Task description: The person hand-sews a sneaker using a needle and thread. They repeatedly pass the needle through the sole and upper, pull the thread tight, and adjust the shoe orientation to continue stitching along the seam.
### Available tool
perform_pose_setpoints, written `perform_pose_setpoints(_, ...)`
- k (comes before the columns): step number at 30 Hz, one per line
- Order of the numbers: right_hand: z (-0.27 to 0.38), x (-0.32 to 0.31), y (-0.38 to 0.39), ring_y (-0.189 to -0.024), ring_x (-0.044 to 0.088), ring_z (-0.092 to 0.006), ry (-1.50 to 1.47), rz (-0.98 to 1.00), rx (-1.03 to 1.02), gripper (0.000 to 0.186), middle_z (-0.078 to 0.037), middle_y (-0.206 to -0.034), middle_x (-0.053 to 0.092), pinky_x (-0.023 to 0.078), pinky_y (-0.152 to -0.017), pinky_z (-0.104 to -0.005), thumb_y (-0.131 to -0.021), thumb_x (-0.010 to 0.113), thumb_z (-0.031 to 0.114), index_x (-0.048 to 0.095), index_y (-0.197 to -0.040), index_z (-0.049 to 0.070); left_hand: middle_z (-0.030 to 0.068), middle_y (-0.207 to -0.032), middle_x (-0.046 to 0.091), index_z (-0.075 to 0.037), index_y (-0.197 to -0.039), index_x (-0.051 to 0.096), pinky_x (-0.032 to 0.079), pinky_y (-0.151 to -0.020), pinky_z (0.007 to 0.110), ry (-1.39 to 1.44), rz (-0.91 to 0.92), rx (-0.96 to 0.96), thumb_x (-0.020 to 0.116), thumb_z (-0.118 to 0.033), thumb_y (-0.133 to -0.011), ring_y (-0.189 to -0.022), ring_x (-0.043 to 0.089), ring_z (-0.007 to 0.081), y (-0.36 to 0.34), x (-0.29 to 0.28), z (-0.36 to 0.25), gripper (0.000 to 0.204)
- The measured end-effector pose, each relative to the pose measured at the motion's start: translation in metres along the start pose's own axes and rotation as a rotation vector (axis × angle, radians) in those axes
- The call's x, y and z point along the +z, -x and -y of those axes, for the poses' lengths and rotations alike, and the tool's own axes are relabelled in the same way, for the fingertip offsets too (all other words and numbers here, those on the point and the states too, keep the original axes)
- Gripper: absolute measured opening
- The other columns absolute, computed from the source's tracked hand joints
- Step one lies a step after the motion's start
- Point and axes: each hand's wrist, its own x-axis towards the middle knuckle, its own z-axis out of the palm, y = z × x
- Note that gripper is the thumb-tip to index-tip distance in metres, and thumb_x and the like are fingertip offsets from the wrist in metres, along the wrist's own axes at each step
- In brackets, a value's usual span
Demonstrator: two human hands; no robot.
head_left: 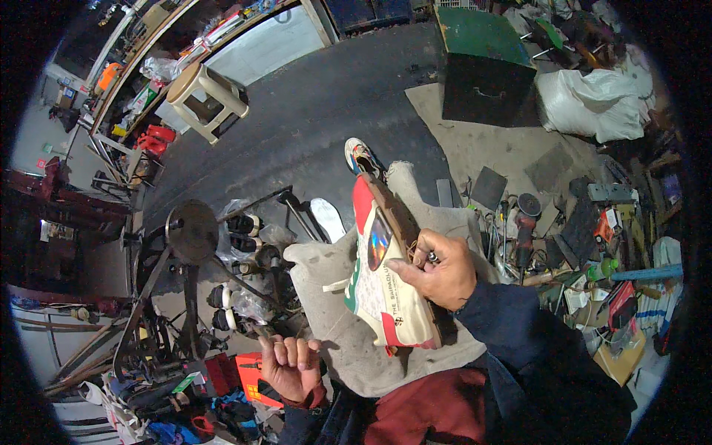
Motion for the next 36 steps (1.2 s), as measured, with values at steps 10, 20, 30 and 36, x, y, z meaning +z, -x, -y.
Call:
perform_pose_setpoints(10,0.005,0.007,-0.004,-0.048,0.052,-0.0126,0.057,0.114,-0.001,0.036,-0.007,-0.056,0.056,0.043,-0.044,-0.0295,-0.076,0.085,0.014,0.051,-0.067,0.005,-0.0056,-0.049,0.014,-0.021,-0.057,0.024,0.018,-0.041,0.029,-0.353,-0.391,-0.011,0.046,-0.033,-0.107,-0.040,0.010,0.0102,0.026,-0.123,-0.043,0.055)
perform_pose_setpoints(20,0.004,0.010,-0.005,-0.046,0.049,-0.0139,0.065,0.092,-0.056,0.035,-0.007,-0.054,0.052,0.040,-0.045,-0.0313,-0.075,0.084,0.015,0.052,-0.067,0.005,-0.0059,-0.047,0.018,-0.021,-0.057,0.028,0.028,-0.042,0.028,-0.292,-0.458,-0.119,0.053,-0.037,-0.103,-0.038,0.017,0.0099,0.039,-0.158,-0.037,0.055)
perform_pose_setpoints(30,0.003,-0.009,0.002,-0.051,0.061,-0.0272,0.034,-0.018,-0.013,0.033,-0.016,-0.060,0.059,0.046,-0.050,-0.0388,-0.087,0.076,0.031,0.058,-0.077,0.005,0.0135,-0.114,0.065,-0.008,-0.111,0.065,0.051,-0.097,0.049,-0.922,-0.397,-0.214,0.056,-0.038,-0.098,-0.107,0.063,0.0271,0.061,-0.187,-0.132,0.034)
perform_pose_setpoints(36,0.001,-0.021,0.006,-0.049,0.053,-0.0157,-0.010,-0.079,-0.109,0.035,-0.012,-0.057,0.053,0.041,-0.049,-0.0343,-0.093,0.069,0.032,0.057,-0.075,0.004,0.0201,-0.123,0.061,-0.003,-0.137,0.050,0.052,-0.087,0.039,-2.151,-0.401,0.257,0.072,-0.050,-0.088,-0.103,0.064,0.0306,0.056,-0.107,-0.092,0.071)
